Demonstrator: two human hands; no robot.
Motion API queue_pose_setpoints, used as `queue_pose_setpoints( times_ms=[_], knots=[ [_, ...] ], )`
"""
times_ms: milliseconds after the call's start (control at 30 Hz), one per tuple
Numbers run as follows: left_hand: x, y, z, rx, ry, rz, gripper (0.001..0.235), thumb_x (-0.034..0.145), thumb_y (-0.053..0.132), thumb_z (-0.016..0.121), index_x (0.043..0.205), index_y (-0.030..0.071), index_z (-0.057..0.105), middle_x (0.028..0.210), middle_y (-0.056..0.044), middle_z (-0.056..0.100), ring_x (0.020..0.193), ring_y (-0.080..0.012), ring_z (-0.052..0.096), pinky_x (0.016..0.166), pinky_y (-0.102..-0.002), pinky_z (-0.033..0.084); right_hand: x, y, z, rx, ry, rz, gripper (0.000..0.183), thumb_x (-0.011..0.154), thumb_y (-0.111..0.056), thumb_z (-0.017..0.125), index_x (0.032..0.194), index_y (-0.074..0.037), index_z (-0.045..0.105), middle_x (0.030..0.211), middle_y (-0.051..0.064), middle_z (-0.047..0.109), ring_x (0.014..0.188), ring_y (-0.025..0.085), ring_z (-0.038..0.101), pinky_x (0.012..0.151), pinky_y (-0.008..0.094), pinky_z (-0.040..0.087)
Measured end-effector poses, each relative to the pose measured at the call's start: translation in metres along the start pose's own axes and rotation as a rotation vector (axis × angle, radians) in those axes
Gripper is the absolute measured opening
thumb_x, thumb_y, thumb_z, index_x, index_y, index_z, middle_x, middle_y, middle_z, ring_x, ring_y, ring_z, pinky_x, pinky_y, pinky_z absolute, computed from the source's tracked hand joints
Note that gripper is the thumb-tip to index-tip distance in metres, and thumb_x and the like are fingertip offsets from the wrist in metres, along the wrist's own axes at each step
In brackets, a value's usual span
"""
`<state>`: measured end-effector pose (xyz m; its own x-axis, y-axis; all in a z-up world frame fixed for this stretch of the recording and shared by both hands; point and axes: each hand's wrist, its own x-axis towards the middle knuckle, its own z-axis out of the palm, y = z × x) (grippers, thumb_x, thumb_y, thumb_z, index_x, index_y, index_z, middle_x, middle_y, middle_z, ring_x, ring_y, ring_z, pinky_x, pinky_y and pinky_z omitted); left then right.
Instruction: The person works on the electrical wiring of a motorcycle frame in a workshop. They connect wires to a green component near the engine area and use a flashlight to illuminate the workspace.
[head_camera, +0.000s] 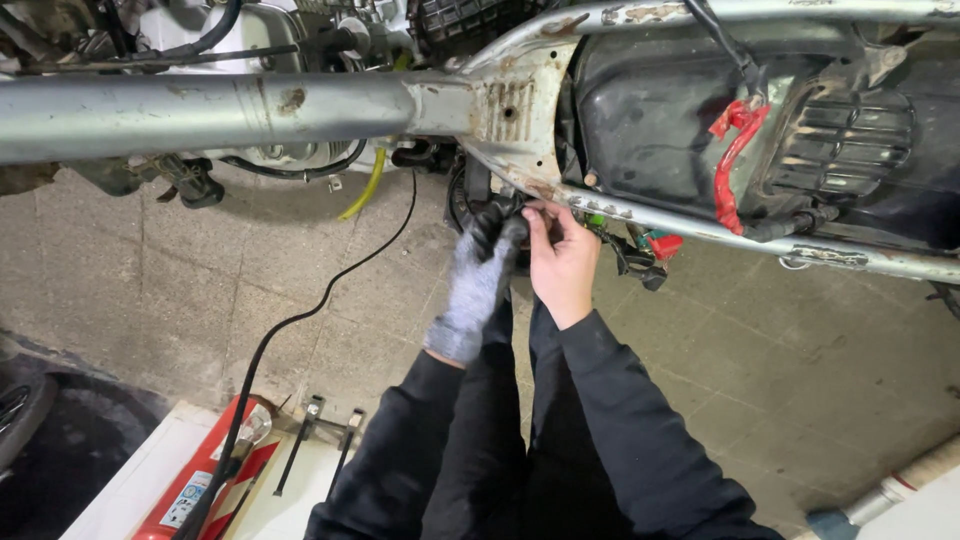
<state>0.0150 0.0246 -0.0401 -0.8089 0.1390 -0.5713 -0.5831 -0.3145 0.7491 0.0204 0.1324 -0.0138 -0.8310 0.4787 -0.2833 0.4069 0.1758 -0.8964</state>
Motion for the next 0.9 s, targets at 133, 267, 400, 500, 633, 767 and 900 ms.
queue_pose_setpoints(
  times_ms=[133, 267, 400, 500, 633, 767, 900],
  knots=[
    [-0.008, 0.004, 0.001, 0.036, -0.070, 0.132, 0.042, 0.100, 0.002, 0.064, 0.141, -0.003, 0.053, 0.130, -0.008, 0.065, 0.118, -0.0136, 0.062, 0.103, -0.028, 0.050, -0.003, 0.001, -0.002, 0.049, -0.054, 0.008, 0.009, 0.103, -0.007, 0.066, 0.107, 0.000, 0.068, 0.081, -0.004, 0.062, 0.072, 0.003, 0.050, 0.067, 0.021, 0.043],
    [-0.005, -0.001, -0.004, -0.034, -0.100, 0.132, 0.045, 0.098, -0.004, 0.064, 0.141, -0.003, 0.052, 0.129, -0.010, 0.065, 0.116, -0.0161, 0.063, 0.101, -0.031, 0.052, -0.004, 0.004, -0.004, 0.106, -0.118, 0.043, 0.012, 0.108, -0.011, 0.061, 0.110, 0.000, 0.064, 0.091, -0.002, 0.062, 0.086, 0.004, 0.053, 0.081, 0.021, 0.046],
    [-0.015, 0.031, 0.006, 0.401, -0.034, 0.144, 0.039, 0.097, -0.001, 0.070, 0.134, -0.003, 0.058, 0.120, -0.012, 0.071, 0.109, -0.0168, 0.068, 0.097, -0.031, 0.056, -0.003, -0.004, 0.000, 0.261, -0.102, 0.127, 0.014, 0.106, -0.012, 0.059, 0.111, 0.000, 0.064, 0.098, -0.004, 0.064, 0.094, 0.004, 0.055, 0.089, 0.021, 0.045],
    [-0.017, 0.033, 0.011, 0.297, -0.088, 0.267, 0.053, 0.093, -0.003, 0.064, 0.143, -0.001, 0.048, 0.129, -0.011, 0.066, 0.116, -0.0163, 0.065, 0.100, -0.030, 0.054, -0.003, -0.003, 0.003, 0.378, -0.096, 0.199, 0.014, 0.105, -0.012, 0.060, 0.111, 0.000, 0.065, 0.099, -0.005, 0.063, 0.094, 0.005, 0.054, 0.089, 0.021, 0.043],
    [-0.014, 0.004, -0.002, 0.154, -0.111, 0.199, 0.046, 0.095, 0.000, 0.068, 0.138, 0.002, 0.052, 0.127, -0.011, 0.067, 0.117, -0.0193, 0.065, 0.103, -0.033, 0.053, -0.004, 0.001, 0.001, 0.381, -0.103, 0.208, 0.011, 0.105, -0.011, 0.063, 0.107, -0.001, 0.067, 0.097, -0.005, 0.063, 0.093, 0.005, 0.053, 0.088, 0.021, 0.042],
    [-0.015, 0.052, -0.007, 1.020, -0.027, 0.449, 0.039, 0.082, 0.011, 0.080, 0.119, 0.012, 0.066, 0.111, -0.011, 0.069, 0.099, -0.0334, 0.069, 0.086, -0.042, 0.056, -0.008, 0.017, 0.007, 0.577, -0.028, 0.303, 0.008, 0.104, -0.009, 0.066, 0.106, -0.002, 0.069, 0.095, -0.003, 0.062, 0.089, 0.007, 0.051, 0.084, 0.022, 0.040],
    [-0.012, 0.056, -0.012, 1.369, -0.001, 0.615, 0.037, 0.077, 0.019, 0.075, 0.114, 0.016, 0.067, 0.100, -0.011, 0.065, 0.086, -0.0344, 0.064, 0.074, -0.050, 0.050, -0.014, 0.006, 0.017, 0.617, 0.055, 0.307, 0.007, 0.103, -0.009, 0.067, 0.104, -0.002, 0.070, 0.095, -0.003, 0.063, 0.088, 0.007, 0.052, 0.083, 0.022, 0.040]
  ],
)
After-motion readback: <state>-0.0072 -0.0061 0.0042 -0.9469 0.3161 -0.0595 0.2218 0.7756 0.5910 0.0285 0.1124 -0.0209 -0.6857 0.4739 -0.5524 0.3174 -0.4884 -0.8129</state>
